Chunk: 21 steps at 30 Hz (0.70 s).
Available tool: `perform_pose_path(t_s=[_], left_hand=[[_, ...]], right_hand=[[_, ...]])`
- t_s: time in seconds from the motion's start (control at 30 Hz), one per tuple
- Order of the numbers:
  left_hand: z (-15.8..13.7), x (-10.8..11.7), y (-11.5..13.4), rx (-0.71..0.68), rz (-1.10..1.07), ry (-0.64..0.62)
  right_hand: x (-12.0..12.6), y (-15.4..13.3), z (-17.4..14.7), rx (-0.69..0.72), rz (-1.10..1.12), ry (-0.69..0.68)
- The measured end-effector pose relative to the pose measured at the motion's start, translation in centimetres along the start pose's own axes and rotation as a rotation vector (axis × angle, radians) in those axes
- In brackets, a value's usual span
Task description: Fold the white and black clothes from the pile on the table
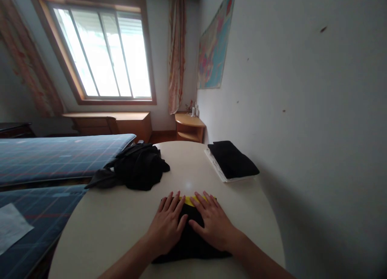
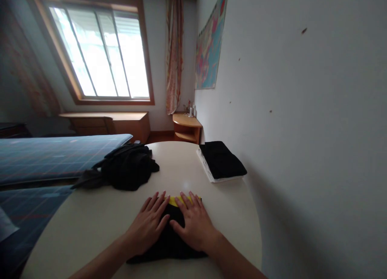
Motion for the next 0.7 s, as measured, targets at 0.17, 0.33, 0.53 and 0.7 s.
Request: perform_pose_path(t_s=[0.17, 0.33, 0.53, 0.7], left_hand=[[0.1, 0.0, -0.7, 0.062, -0.019, 0.027], [0.7, 0.4, -3.1, 0.096, -0.175, 0.125], [1.7, 1.0, -5.2, 0.171, -0.377, 0.222], [1.9, 1.4, -5.0, 0.186, -0.557, 0.223]], right_hand=[[0.0, -0.2, 0.0, -0.003, 0.001, 0.005], [0.0, -0.2, -0.1, 0.005, 0.010, 0.018], [0.8, -0.5, 0.1, 0.022, 0.064, 0.075], [1.6, -0.5, 2.1, 0.000, 0.072, 0.152]])
Point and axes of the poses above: each hand's wrist, its own z-axis towards the middle knuckle, its own x-axis out of the back of the hand, y = z × x, the point moved 3 cm from there along z, towards the middle knuckle, and after that the axes turned 6 degrees about y, right-handed, at the moved point
